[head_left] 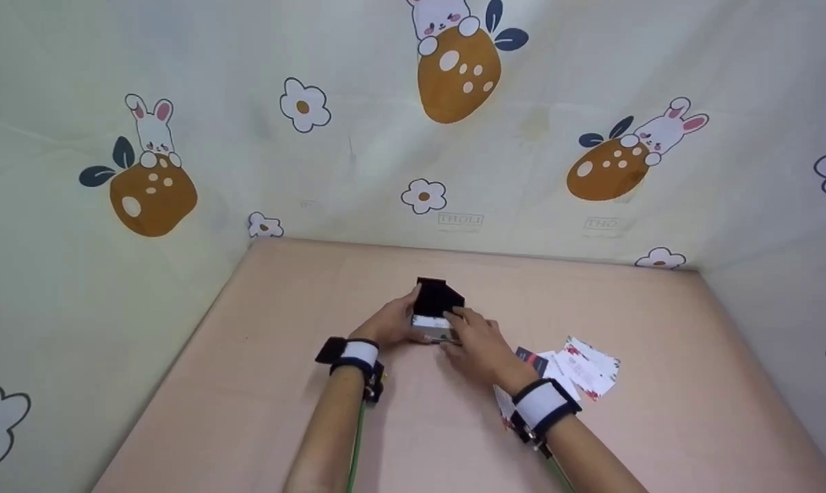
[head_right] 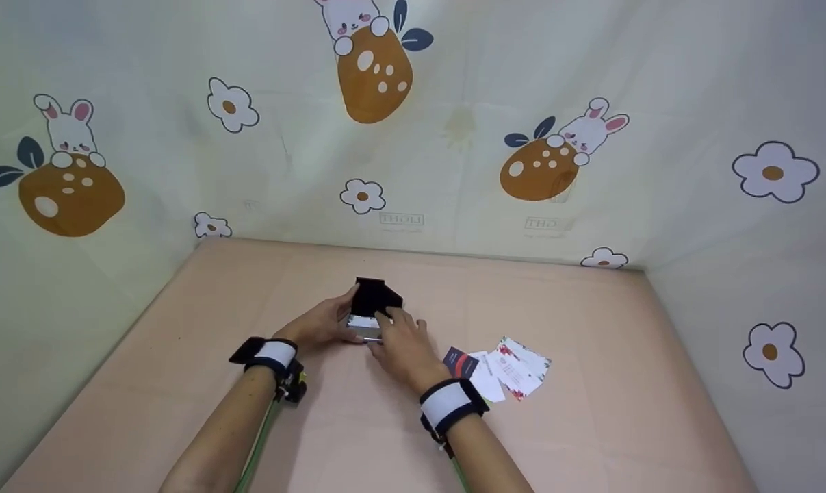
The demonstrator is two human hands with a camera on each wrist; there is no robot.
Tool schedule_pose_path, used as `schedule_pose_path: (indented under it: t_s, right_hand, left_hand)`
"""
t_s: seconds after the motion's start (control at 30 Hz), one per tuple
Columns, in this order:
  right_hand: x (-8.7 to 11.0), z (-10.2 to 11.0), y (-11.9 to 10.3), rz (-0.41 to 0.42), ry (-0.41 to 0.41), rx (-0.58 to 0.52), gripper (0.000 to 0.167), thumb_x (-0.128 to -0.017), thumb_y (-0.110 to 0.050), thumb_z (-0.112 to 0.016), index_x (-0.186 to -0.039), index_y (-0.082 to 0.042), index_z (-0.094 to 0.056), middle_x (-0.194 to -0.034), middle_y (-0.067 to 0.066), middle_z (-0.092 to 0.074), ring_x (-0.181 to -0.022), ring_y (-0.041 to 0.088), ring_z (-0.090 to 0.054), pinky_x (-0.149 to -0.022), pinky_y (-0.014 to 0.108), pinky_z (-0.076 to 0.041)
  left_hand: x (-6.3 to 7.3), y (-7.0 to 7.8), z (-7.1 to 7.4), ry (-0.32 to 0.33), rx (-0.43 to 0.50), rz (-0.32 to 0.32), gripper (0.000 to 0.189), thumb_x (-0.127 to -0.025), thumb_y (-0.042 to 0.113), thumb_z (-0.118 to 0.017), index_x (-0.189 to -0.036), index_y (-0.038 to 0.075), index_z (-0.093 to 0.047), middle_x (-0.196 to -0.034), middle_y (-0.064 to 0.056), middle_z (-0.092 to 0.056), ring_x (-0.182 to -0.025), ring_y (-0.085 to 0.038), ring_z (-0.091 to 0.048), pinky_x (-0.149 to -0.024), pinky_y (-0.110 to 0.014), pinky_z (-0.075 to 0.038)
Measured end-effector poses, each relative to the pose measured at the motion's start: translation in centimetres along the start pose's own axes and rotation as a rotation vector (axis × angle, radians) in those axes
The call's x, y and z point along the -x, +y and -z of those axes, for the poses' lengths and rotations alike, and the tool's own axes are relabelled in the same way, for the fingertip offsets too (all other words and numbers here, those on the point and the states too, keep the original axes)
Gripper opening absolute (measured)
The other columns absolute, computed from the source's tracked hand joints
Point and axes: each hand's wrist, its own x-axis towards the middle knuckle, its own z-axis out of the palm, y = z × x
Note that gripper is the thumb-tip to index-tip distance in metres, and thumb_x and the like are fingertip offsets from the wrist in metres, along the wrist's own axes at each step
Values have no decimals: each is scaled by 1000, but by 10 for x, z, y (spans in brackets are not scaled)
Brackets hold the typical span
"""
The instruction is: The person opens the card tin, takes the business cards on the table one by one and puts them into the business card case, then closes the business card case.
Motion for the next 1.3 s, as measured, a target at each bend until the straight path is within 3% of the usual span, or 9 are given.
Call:
schedule_pose_path:
  t_s: [0.27,0.7,0.97,1.3]
  right_hand:
    - [26,21,14,-45,13,23,71,-90,-39,-73,-149,-9,-47,-155,18,-43,-145,36,-40,-117,56,-32]
    - [71,31,17,9,91,119,77,-78,-40,-84,-141,-6,-56,-146,18,-52,-137,36,-48,-108,60,-38]
    - [91,40,23,-64,48,125,79,-75,-41,-86,-141,-8,-56,-146,17,-52,-136,36,-50,-111,62,-35]
    - [108,39,53,-152,1,174,85,-73,-44,-86,-142,-7,-55,-148,20,-50,-138,39,-47,-111,67,-33]
  left_hand:
    - [1,5,6,7,-5,20,112,-79,19,-85,-162,15,-11,-166,-11,-23,-156,-29,-19,-128,-44,-16]
    - [0,5,5,-1,-13,27,112,-79,21,-85,-162,17,-10,-167,-10,-20,-157,-28,-16,-129,-43,-15]
    - [-1,6,5,5,-17,28,112,-79,21,-86,-162,20,-10,-167,-8,-21,-156,-28,-16,-129,-43,-15]
    - [1,2,1,1,1,42,113,-78,22,-86,-162,20,-10,-168,-7,-21,-157,-28,-16,-129,-44,-16]
